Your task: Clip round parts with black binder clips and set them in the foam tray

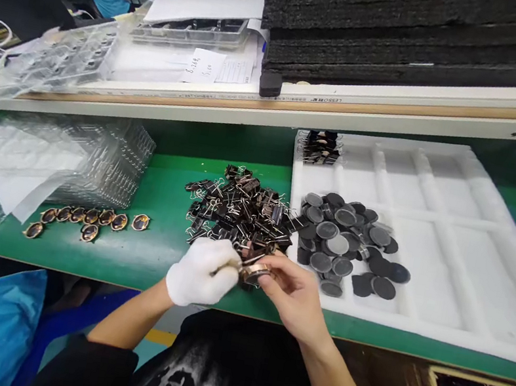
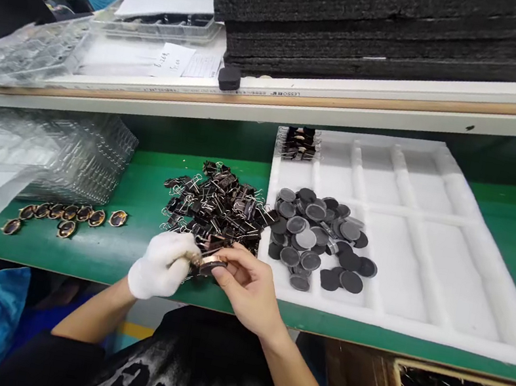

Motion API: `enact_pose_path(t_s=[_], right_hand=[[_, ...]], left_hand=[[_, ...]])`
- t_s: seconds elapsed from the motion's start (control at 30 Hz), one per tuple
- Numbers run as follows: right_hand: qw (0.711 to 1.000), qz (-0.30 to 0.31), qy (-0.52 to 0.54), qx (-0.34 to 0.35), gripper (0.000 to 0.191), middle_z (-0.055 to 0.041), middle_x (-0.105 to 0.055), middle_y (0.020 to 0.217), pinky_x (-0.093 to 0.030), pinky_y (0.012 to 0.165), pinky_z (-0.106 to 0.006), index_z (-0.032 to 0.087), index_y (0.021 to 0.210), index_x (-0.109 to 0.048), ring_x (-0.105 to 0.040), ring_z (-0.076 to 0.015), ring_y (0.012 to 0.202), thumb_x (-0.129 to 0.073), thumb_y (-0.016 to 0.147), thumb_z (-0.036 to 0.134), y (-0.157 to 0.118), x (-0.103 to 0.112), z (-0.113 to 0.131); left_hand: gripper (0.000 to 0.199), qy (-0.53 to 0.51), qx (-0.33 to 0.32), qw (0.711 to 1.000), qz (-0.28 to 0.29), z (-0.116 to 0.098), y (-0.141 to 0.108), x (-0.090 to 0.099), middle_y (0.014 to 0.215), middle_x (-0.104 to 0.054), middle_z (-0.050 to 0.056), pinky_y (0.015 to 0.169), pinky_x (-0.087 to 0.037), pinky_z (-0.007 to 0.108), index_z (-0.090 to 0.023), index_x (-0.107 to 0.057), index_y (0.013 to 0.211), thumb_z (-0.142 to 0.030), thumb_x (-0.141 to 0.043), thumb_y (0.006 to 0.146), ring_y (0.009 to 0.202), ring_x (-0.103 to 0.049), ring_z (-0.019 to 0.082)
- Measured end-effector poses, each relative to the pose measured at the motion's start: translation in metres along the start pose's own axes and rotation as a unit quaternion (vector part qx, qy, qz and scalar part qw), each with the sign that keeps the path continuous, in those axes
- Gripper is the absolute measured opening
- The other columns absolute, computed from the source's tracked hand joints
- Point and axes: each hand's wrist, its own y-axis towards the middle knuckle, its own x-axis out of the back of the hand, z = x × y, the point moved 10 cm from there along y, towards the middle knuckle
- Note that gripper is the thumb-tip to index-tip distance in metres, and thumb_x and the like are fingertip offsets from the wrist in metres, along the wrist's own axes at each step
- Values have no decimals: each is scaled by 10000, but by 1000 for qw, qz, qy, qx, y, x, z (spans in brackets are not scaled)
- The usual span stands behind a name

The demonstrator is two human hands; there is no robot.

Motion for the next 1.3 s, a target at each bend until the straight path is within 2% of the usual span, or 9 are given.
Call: enact_pose_path(t_s=[0.1, 0.17, 0.27, 0.47, 0.57, 0.63, 0.8, 0.97, 1.3], right_hand=[[999, 49, -3, -13, 91, -59, -683, 918, -566, 691, -228, 231, 992, -791, -671, -148, 801, -759, 916, 269, -5, 2, 3], [997, 70, -10, -17, 84, -53, -675, 911, -553, 693, -225, 233, 990, -794, -662, -144, 809, -755, 917, 248, -9, 5, 4], [997, 77, -12, -27, 89, -57, -679, 894, -548, 678, -238, 222, 987, -792, -658, -153, 805, -760, 917, 269, -12, 11, 4], [995, 91, 28, -40, 108, -74, -711, 942, -575, 690, -248, 207, 993, -781, -675, -150, 796, -767, 917, 283, -17, 13, 0], [993, 102, 56, -35, 96, -122, -661, 1317, -611, 855, -313, 222, 1016, -776, -702, -210, 1057, -747, 935, 264, -21, 14, 9], [997, 65, 42, -23, 95, -106, -603, 1417, -605, 934, -346, 241, 1038, -765, -669, -238, 1185, -715, 960, 261, -23, 25, 20], [994, -26, -84, -58, 110, -12, -702, 940, -578, 665, -208, 274, 1086, -728, -674, -116, 748, -668, 997, 298, -27, 53, 30], [971, 17, -235, -45, 216, -3, -756, 1103, -553, 765, -234, 301, 1190, -743, -708, -151, 927, -689, 981, 307, -20, 61, 31], [945, 136, -293, 47, 142, 9, -780, 993, -529, 736, -229, 233, 1113, -749, -725, -134, 819, -711, 977, 246, -12, 42, 47]], left_hand=[[324, 49, 48, 992, 110, 12, 1, -14, 577, -520, -38, 536, -289, 267, -194, -515, 624, -431, -651, 796, 524, -416, 96], [407, 76, 92, 981, 151, 22, 3, -16, 548, -490, -51, 532, -258, 262, -188, -472, 582, -470, -726, 728, 518, -386, 87], [441, 72, 84, 976, 188, 18, 7, -23, 540, -483, -60, 538, -247, 252, -182, -480, 579, -501, -762, 695, 516, -378, 77], [383, 41, 53, 977, 203, 6, 7, -35, 544, -485, -62, 529, -264, 245, -184, -494, 589, -460, -746, 674, 510, -383, 74], [327, 34, 41, 982, 180, 3, 7, -32, 519, -423, -72, 518, -263, 241, -187, -468, 586, -393, -709, 664, 497, -343, 70], [261, 38, 57, 982, 177, 5, 8, -30, 528, -420, -73, 524, -271, 233, -185, -472, 600, -326, -677, 680, 506, -345, 68], [325, 19, 104, 969, 225, 11, 7, -32, 529, -331, -79, 516, -235, 223, -179, -356, 576, -248, -624, 747, 521, -255, 60], [405, 15, 106, 947, 304, 10, 3, -40, 542, -262, -83, 507, -207, 232, -188, -287, 598, -267, -625, 807, 534, -206, 67], [434, 15, 55, 917, 395, -5, 4, -52, 549, -356, -69, 517, -215, 258, -186, -380, 618, -413, -590, 923, 511, -263, 70]])
